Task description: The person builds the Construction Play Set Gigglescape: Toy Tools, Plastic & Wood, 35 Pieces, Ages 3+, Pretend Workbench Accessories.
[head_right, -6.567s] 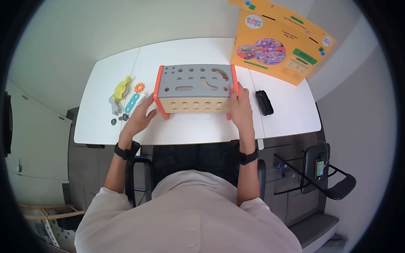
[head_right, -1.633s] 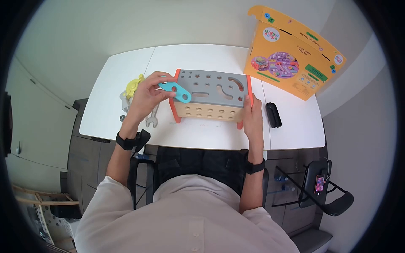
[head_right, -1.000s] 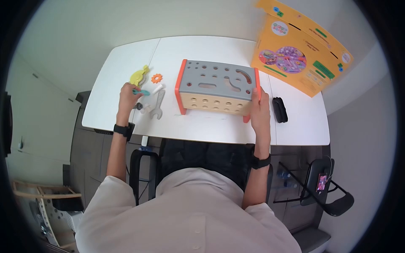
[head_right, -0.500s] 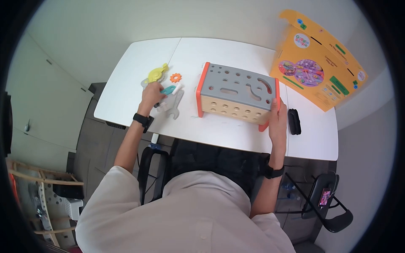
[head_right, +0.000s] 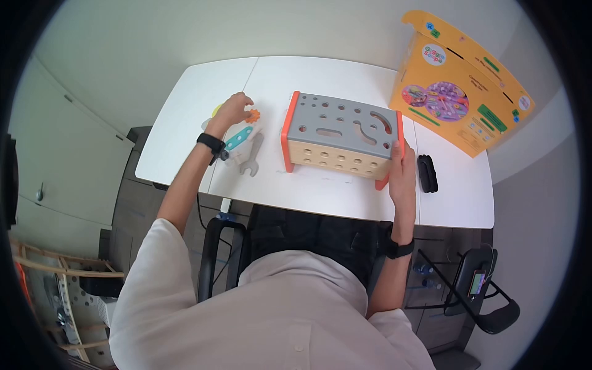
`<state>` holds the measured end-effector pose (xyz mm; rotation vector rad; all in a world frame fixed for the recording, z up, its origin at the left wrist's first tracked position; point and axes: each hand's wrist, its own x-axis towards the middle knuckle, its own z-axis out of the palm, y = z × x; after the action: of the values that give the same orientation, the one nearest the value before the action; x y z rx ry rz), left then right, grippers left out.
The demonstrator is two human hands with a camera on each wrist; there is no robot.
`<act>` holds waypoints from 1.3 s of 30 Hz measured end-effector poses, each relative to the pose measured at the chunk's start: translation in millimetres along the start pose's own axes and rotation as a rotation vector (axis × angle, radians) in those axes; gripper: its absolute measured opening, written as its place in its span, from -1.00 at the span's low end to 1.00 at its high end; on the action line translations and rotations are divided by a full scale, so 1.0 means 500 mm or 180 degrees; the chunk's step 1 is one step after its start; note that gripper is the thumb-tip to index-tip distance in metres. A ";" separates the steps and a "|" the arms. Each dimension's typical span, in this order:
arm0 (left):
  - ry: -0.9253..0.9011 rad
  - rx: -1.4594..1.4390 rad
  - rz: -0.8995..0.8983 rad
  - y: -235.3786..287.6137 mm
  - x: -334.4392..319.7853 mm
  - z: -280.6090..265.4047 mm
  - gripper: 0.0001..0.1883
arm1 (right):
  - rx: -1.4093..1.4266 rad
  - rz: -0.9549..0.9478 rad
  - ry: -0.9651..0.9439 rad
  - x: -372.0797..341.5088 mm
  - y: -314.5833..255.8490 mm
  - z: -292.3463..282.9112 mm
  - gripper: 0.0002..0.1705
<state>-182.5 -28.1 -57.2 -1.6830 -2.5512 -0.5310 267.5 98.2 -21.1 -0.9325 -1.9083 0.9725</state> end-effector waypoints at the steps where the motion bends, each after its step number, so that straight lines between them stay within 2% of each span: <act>1: 0.0070 -0.0012 0.0112 0.001 0.006 0.010 -0.77 | 0.0041 0.0013 -0.0072 -0.002 -0.008 -0.002 -0.40; 2: 0.0068 -0.0018 0.0135 -0.001 0.013 0.018 -0.77 | 0.0076 0.0022 -0.0131 -0.002 -0.013 -0.004 -0.39; 3: -0.0173 0.0102 -0.0071 -0.002 0.024 0.024 -0.80 | 0.0057 0.0030 -0.0095 0.001 -0.005 0.000 -0.39; 5: -0.0507 0.0005 -0.0241 -0.005 0.042 0.046 -0.82 | -0.0243 -0.0299 0.0187 0.001 0.018 0.004 -0.36; 6: -0.0582 -0.0197 -0.0222 -0.016 0.052 0.057 -0.81 | -0.0295 -0.0276 0.0249 0.001 0.020 -0.001 -0.36; 8: -0.0619 -0.0179 -0.0107 0.025 0.036 0.029 -0.87 | -0.0356 0.0097 0.0066 -0.005 0.014 -0.003 -0.32; 10: -0.0676 -0.0232 -0.0278 0.025 0.035 0.023 -0.93 | -0.0385 0.0041 0.0086 -0.006 0.014 -0.004 -0.31; 12: -0.0691 -0.0381 -0.0352 0.009 0.043 0.032 -0.88 | -0.0125 0.0310 -0.0111 -0.009 -0.014 -0.008 -0.32; 14: -0.0835 -0.0516 -0.0575 0.005 0.046 0.033 -0.80 | -0.0086 0.0295 -0.0106 -0.007 -0.017 -0.009 -0.32; 19: -0.1111 -0.0395 -0.0887 0.020 0.049 0.017 -0.81 | -0.0084 0.0351 -0.0118 -0.008 -0.019 -0.006 -0.35; 20: -0.1207 -0.0341 -0.0994 0.022 0.051 0.016 -0.82 | -0.0163 0.0164 -0.0025 -0.005 -0.002 -0.004 -0.35; 22: -0.1166 -0.0374 -0.0999 0.026 0.050 0.014 -0.82 | -0.0252 -0.0030 0.0056 -0.005 -0.003 -0.003 -0.35; 25: -0.1103 -0.0198 -0.0906 0.035 0.053 0.021 -0.86 | -0.0141 0.0177 -0.0025 -0.009 -0.025 -0.003 -0.36; 27: -0.1075 -0.0002 -0.0816 0.032 0.057 0.028 -0.86 | -0.0209 -0.0183 0.0197 -0.006 -0.005 0.003 -0.36; 31: -0.1002 -0.0121 -0.0791 0.030 0.056 0.032 -0.86 | -0.0101 0.0097 -0.0084 -0.006 -0.023 -0.006 -0.37; 36: -0.0873 -0.0140 -0.0818 0.048 0.043 0.029 -0.94 | -0.0368 -0.0152 0.0254 -0.003 0.018 0.004 -0.36; 39: -0.0692 0.0075 -0.0536 0.018 0.055 0.059 -0.89 | -0.0076 -0.0110 -0.0042 -0.001 0.007 -0.004 -0.36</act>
<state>-181.0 8.2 -76.6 -1.6089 -2.8573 -0.3396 270.6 99.7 -23.5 -0.9058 -1.9447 0.9398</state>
